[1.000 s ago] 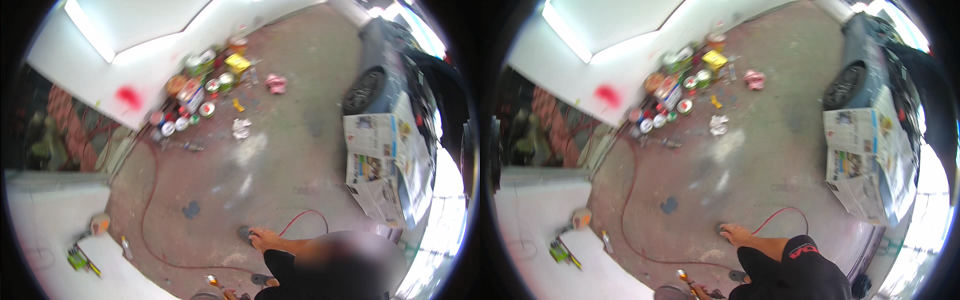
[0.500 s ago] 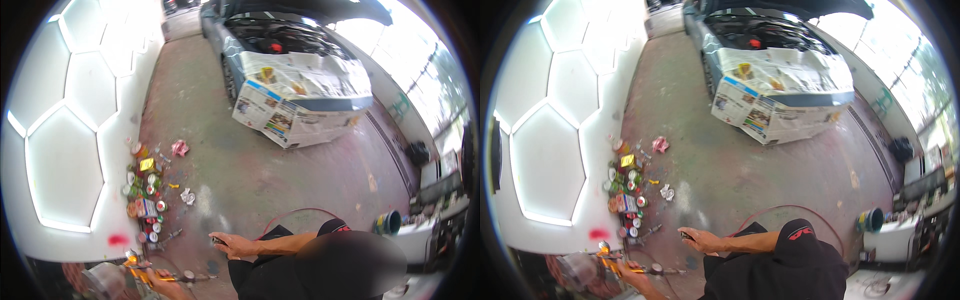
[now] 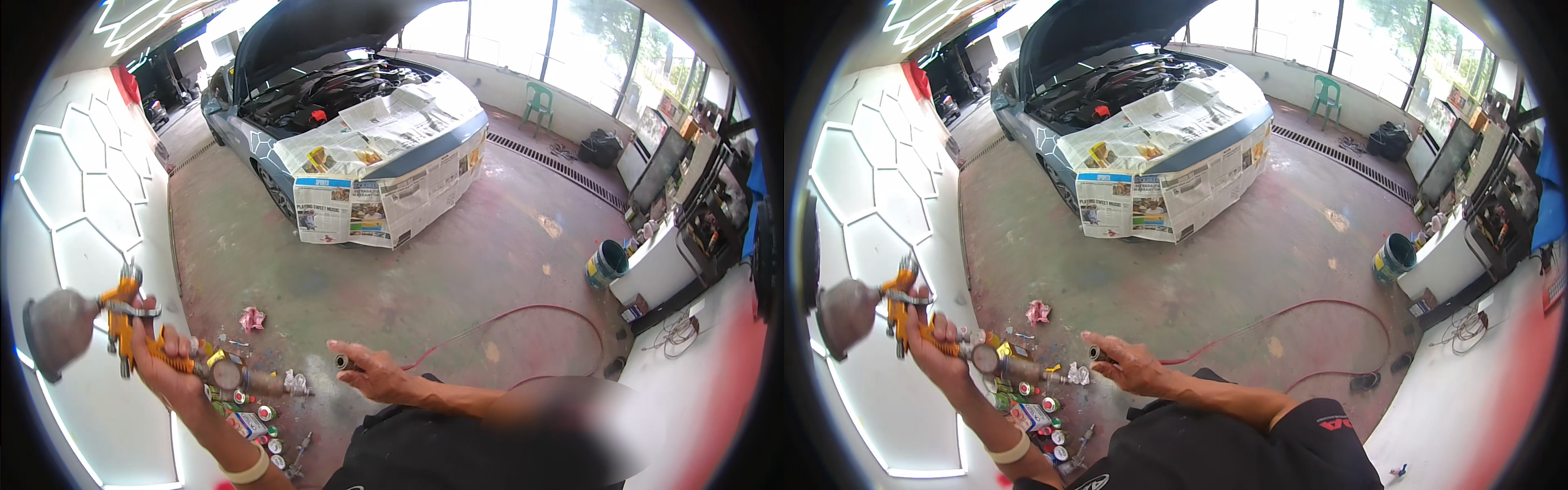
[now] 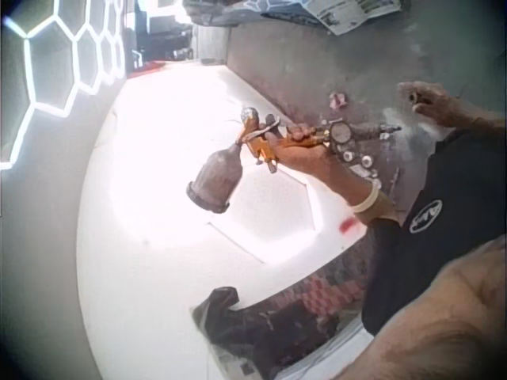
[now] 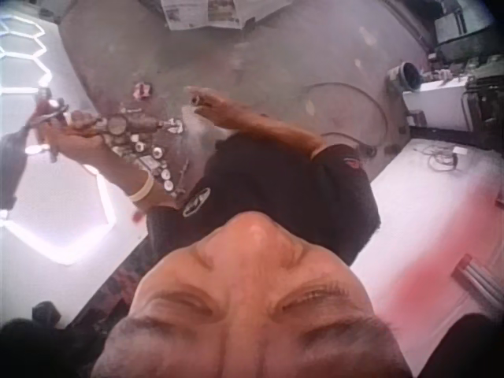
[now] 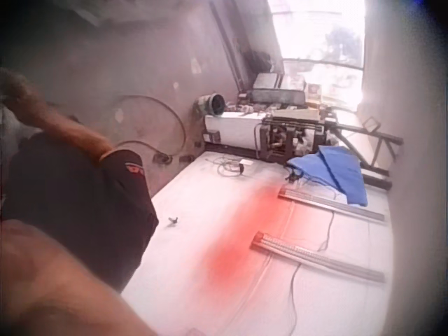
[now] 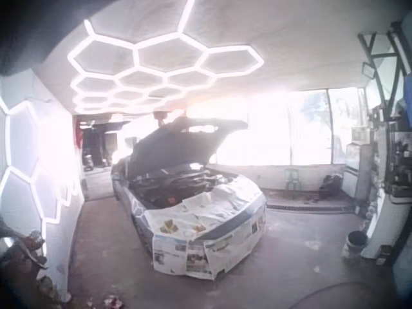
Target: The person sits on the floor and mixes paint from several cans into a spray gun cup, then stands and spray-paints the front bumper of a car covered with newspaper. The person moves around the bumper while applying paint.
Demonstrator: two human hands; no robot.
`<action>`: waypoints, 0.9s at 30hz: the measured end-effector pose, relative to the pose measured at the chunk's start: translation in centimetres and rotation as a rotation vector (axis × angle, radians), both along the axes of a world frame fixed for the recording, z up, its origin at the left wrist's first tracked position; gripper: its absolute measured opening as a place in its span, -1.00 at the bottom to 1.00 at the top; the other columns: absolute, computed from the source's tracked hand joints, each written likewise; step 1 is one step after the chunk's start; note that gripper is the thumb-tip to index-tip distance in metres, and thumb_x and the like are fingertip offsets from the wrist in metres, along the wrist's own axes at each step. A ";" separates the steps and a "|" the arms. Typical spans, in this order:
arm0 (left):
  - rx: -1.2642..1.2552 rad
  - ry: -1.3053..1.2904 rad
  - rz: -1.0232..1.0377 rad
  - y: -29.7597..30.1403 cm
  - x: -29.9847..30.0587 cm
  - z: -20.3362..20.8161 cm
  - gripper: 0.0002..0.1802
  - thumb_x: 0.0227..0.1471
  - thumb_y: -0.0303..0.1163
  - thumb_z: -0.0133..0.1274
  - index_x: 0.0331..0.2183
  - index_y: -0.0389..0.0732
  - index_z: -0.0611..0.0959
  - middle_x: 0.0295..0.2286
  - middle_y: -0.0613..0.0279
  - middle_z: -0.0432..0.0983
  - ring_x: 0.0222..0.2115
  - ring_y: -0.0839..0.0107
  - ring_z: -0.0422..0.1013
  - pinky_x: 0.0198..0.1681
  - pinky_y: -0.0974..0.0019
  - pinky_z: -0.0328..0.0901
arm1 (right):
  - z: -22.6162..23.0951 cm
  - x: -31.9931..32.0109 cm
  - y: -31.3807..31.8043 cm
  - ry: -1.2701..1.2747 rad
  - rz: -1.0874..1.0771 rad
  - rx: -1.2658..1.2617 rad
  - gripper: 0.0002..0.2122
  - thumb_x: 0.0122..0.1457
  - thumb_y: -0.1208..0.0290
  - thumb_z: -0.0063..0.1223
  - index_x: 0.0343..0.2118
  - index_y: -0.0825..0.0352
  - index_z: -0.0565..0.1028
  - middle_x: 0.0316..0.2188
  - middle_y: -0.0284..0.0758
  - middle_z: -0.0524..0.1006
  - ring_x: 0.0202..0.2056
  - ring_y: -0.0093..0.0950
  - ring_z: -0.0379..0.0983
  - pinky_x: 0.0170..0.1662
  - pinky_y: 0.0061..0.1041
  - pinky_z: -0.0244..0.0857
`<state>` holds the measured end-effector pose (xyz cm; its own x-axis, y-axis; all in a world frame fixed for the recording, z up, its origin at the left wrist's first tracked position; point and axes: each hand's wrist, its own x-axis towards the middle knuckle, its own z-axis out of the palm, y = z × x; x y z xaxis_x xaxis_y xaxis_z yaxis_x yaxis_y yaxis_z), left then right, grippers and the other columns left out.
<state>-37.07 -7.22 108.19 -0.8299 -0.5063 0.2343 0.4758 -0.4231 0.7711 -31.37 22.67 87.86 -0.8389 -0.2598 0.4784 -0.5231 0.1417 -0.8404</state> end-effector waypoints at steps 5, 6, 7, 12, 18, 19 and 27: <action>-0.064 0.174 -0.219 4.6 -3.6 3.6 -0.64 0.50 -0.29 -0.03 0.18 -0.22 0.56 0.00 0.19 0.63 -0.61 0.66 0.18 -0.57 0.50 0.20 | 2.0 2.7 3.0 0.101 -0.193 -0.008 -0.47 0.35 0.26 0.40 0.33 0.16 0.49 -0.36 -0.27 0.57 -0.45 -0.44 0.48 -0.33 -0.41 0.45; -0.062 0.188 -0.261 5.7 -3.9 4.4 -0.64 0.50 -0.29 -0.03 0.18 -0.23 0.56 -0.01 0.19 0.63 -0.61 0.66 0.19 -0.56 0.49 0.21 | 2.5 3.1 3.6 0.095 -0.235 -0.020 -0.51 0.34 0.29 0.42 0.29 0.17 0.51 -0.39 -0.30 0.57 -0.48 -0.48 0.46 -0.35 -0.43 0.44; -0.059 0.200 -0.302 6.7 -4.2 5.1 -0.65 0.50 -0.29 -0.02 0.17 -0.23 0.57 -0.02 0.19 0.63 -0.61 0.67 0.19 -0.56 0.49 0.21 | 3.0 3.6 4.3 0.088 -0.276 -0.032 -0.54 0.33 0.31 0.43 0.25 0.18 0.53 -0.43 -0.32 0.56 -0.51 -0.52 0.44 -0.37 -0.46 0.43; -0.057 0.235 -0.450 13.2 -5.2 7.4 -0.67 0.48 -0.27 0.02 0.13 -0.22 0.58 -0.07 0.21 0.65 -0.58 0.67 0.23 -0.52 0.44 0.24 | 3.7 4.7 7.4 0.139 -0.430 -0.030 -0.64 0.31 0.40 0.43 0.11 0.21 0.55 -0.52 -0.41 0.53 -0.57 -0.60 0.42 -0.43 -0.52 0.39; -0.099 0.289 -0.551 20.6 -5.5 9.5 -0.72 0.45 -0.28 0.06 0.06 -0.22 0.59 -0.11 0.19 0.67 -0.56 0.63 0.27 -0.49 0.39 0.26 | 4.8 5.7 11.8 0.185 -0.448 -0.026 -0.65 0.31 0.43 0.41 0.09 0.26 0.53 -0.54 -0.42 0.54 -0.60 -0.57 0.47 -0.47 -0.52 0.38; -0.104 0.299 -0.558 21.9 -5.1 9.7 -0.72 0.45 -0.28 0.06 0.05 -0.22 0.58 -0.11 0.18 0.67 -0.56 0.63 0.27 -0.49 0.39 0.27 | 5.1 5.8 12.7 0.201 -0.444 -0.025 -0.66 0.32 0.44 0.40 0.09 0.27 0.52 -0.54 -0.42 0.54 -0.60 -0.56 0.48 -0.47 -0.52 0.38; -0.136 0.227 -0.498 31.1 -1.7 9.0 -0.69 0.41 -0.29 0.11 0.05 -0.24 0.55 -0.13 0.12 0.65 -0.56 0.58 0.30 -0.51 0.36 0.30 | 5.8 8.0 19.1 0.273 -0.453 0.001 -0.67 0.33 0.40 0.39 0.06 0.30 0.53 -0.54 -0.38 0.56 -0.62 -0.45 0.51 -0.51 -0.45 0.39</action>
